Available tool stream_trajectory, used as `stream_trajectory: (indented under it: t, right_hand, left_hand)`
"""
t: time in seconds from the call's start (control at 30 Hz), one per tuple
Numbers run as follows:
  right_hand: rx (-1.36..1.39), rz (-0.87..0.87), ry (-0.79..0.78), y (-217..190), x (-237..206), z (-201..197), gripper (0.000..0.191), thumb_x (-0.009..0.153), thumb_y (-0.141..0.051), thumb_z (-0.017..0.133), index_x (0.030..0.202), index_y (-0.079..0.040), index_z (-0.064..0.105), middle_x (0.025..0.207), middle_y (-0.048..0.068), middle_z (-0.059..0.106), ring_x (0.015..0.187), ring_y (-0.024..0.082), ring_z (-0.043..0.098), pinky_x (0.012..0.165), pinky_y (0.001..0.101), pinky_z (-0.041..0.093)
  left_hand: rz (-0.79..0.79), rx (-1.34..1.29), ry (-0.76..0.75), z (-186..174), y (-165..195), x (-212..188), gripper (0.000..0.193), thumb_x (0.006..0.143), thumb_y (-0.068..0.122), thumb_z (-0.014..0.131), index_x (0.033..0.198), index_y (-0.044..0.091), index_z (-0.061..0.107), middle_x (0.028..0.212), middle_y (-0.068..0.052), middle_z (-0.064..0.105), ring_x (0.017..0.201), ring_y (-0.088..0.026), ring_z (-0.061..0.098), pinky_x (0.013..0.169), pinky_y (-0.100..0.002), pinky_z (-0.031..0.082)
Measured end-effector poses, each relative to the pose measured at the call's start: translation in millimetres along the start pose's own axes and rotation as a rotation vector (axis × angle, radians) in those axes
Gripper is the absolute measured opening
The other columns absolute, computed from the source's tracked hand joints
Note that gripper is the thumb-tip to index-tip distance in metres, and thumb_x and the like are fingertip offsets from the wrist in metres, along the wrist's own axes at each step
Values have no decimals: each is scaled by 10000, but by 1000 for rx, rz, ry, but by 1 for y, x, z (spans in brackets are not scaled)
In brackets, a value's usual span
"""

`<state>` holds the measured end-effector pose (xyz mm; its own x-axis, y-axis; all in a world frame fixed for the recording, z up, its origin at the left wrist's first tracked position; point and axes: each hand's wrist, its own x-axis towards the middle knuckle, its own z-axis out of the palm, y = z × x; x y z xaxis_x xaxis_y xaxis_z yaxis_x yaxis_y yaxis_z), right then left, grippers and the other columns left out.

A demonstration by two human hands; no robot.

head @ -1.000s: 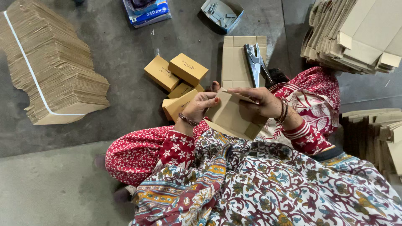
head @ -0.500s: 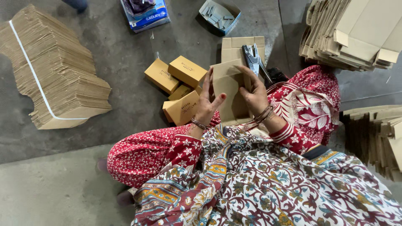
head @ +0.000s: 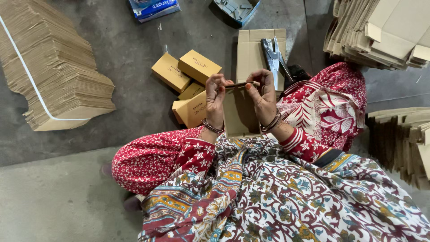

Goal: The person sits on the floor and assembles small cardboard boxes by folding the flaps and securing them with a handheld stapler. The person handles the boxes one at a time, placing finished units into a growing pile.

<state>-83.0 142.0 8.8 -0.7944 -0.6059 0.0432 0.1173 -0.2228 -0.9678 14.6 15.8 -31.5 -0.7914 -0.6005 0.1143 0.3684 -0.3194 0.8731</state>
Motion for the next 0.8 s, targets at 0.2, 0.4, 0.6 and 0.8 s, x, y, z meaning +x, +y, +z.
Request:
stream_trajectory:
  t: [0.2,0.4,0.6,0.8]
  right_hand:
    - [-790,-156,-132,-7,8,-7,244,820,-158,867,945,-48,689,1038,40,552,1057,191,539,923,335,470]
    - [-283,1,-173,-2,16,-20,234,893,-176,804,998,-60,630,1137,59,486,1103,205,537,988,333,466]
    - [-361,-76,-223,22,33,-35,347,990,-418,602,1138,-105,577,1290,85,562,1309,238,503,1159,416,394]
    - [-1417,59,1,36,74,-84,742,922,-493,750,1469,-78,469,1448,214,433,1340,379,406,1091,559,372]
  left_hand:
    - [-118,31,-78,9,22,-1,347,1172,243,448,1475,78,486,1120,-35,574,1166,-158,534,1195,-334,382]
    - [-463,-382,-238,13,34,0,646,1003,486,546,1516,120,403,1470,-58,487,1351,-163,495,1184,-355,382]
    - [-539,-477,-255,12,21,-3,704,1038,652,532,1464,98,444,1374,-94,540,1227,-190,584,1021,-343,519]
    - [-392,-362,-134,-6,33,9,706,1014,672,531,1396,82,471,1291,-129,583,1153,-190,631,962,-329,566]
